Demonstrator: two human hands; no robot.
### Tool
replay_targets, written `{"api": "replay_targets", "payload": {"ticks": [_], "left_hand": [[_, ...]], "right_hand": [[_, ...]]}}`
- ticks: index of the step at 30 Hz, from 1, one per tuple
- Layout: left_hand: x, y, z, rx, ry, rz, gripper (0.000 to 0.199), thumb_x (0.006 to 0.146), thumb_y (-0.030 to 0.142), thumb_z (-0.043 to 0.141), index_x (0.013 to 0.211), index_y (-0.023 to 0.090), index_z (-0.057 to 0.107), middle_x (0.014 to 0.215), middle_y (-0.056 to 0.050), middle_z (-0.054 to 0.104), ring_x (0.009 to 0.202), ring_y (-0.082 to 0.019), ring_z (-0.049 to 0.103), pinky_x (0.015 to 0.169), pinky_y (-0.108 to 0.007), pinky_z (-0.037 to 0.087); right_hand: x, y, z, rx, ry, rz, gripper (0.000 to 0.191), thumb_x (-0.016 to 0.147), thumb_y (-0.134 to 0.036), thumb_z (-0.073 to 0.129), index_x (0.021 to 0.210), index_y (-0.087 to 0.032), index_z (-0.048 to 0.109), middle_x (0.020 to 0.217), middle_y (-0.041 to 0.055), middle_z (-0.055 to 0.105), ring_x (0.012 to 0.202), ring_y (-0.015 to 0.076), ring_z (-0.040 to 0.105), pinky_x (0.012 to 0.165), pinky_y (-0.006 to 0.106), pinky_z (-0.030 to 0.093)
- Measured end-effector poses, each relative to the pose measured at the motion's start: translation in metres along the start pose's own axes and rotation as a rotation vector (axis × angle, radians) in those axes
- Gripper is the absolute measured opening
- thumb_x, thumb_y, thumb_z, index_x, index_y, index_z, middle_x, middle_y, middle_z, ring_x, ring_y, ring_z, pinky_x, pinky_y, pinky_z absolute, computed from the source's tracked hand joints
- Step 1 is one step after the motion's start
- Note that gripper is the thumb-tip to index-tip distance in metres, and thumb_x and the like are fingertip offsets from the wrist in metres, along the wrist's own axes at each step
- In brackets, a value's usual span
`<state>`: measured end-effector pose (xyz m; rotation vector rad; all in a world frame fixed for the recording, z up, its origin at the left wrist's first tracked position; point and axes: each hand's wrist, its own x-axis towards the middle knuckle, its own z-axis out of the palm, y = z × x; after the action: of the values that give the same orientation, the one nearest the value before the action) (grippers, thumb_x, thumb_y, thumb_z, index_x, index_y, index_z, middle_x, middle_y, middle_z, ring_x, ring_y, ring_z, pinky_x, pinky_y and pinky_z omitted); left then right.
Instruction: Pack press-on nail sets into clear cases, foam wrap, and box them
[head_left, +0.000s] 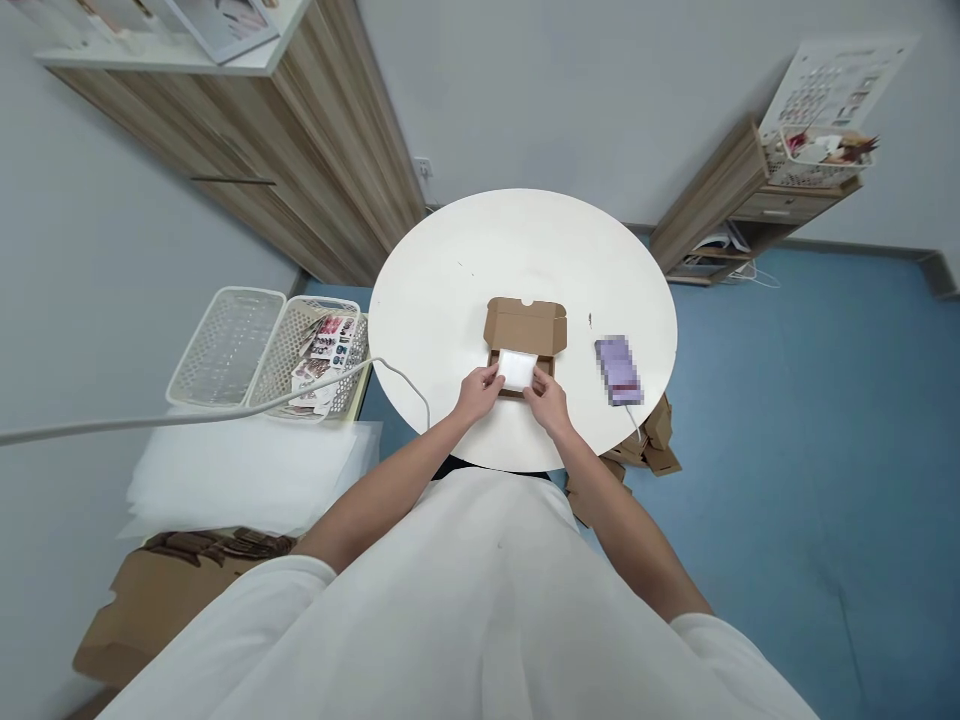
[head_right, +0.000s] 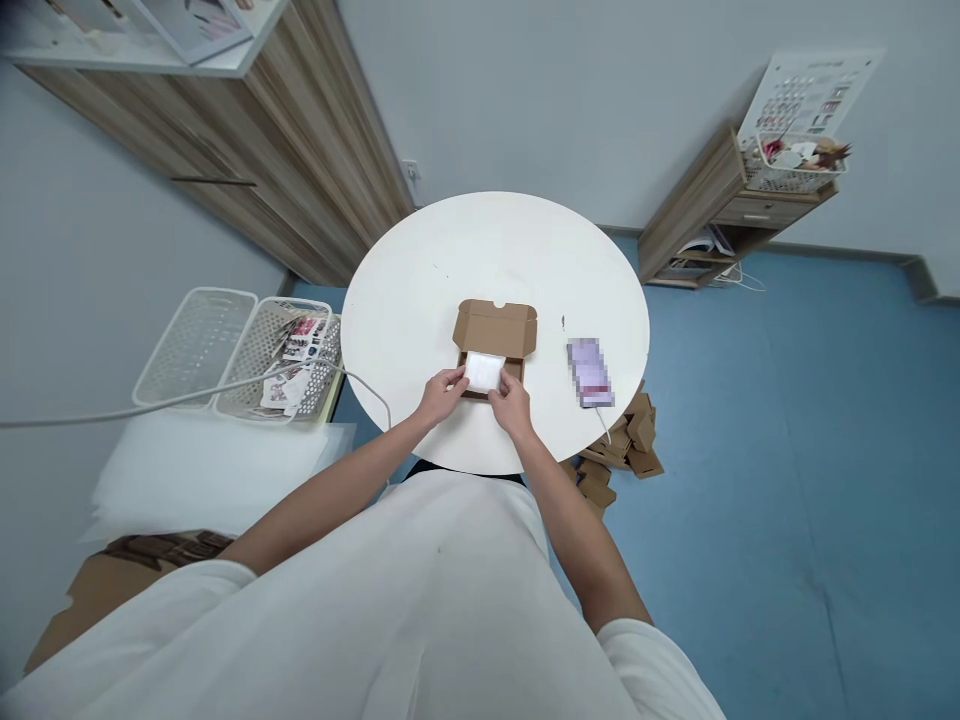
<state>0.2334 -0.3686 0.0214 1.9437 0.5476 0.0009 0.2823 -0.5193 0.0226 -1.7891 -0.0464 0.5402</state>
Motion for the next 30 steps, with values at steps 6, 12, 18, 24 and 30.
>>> {"api": "replay_targets", "payload": {"ticks": [6,12,18,24,30], "left_hand": [[0.000,0.005,0.018,0.035,-0.107,-0.017,0.032,0.084,0.030,0.043,0.111,0.019,0.058,0.104,-0.005,0.063,0.093,-0.018,0.059,0.084,-0.030,0.046],[0.005,0.002,0.021,0.279,-0.150,-0.043,0.035,0.077,0.024,0.049,0.109,0.013,0.056,0.110,-0.011,0.059,0.100,-0.021,0.057,0.087,-0.032,0.045],[0.014,0.001,0.022,0.537,-0.259,0.098,0.035,0.073,0.019,0.050,0.107,0.011,0.057,0.116,-0.014,0.054,0.111,-0.025,0.051,0.093,-0.033,0.041],[0.017,-0.002,0.024,0.685,-0.307,0.146,0.026,0.072,0.016,0.049,0.095,0.011,0.060,0.115,-0.017,0.053,0.111,-0.029,0.051,0.090,-0.037,0.043],[0.013,0.000,0.024,0.663,-0.277,0.200,0.029,0.071,0.015,0.049,0.099,0.011,0.058,0.126,-0.018,0.044,0.117,-0.030,0.045,0.096,-0.041,0.040]], "right_hand": [[0.012,0.011,-0.013,-0.104,-0.069,0.056,0.057,0.069,-0.015,0.055,0.125,-0.020,0.045,0.121,0.0071,0.058,0.104,0.0184,0.059,0.087,0.032,0.048],[0.022,0.015,-0.012,-0.393,-0.118,0.051,0.046,0.071,-0.016,0.051,0.117,-0.019,0.049,0.119,0.0073,0.056,0.104,0.0181,0.055,0.089,0.033,0.044],[0.027,0.014,-0.006,-0.628,-0.219,-0.044,0.034,0.076,-0.017,0.049,0.109,-0.015,0.055,0.112,0.0089,0.058,0.104,0.0194,0.053,0.089,0.031,0.041],[0.029,0.017,0.002,-0.749,-0.248,-0.045,0.030,0.077,-0.017,0.051,0.106,-0.014,0.057,0.117,0.0124,0.055,0.110,0.0225,0.049,0.090,0.031,0.039],[0.019,0.013,0.002,-0.741,-0.197,-0.047,0.037,0.077,-0.023,0.051,0.113,-0.012,0.054,0.134,0.0174,0.040,0.116,0.0267,0.046,0.091,0.036,0.041]]}}
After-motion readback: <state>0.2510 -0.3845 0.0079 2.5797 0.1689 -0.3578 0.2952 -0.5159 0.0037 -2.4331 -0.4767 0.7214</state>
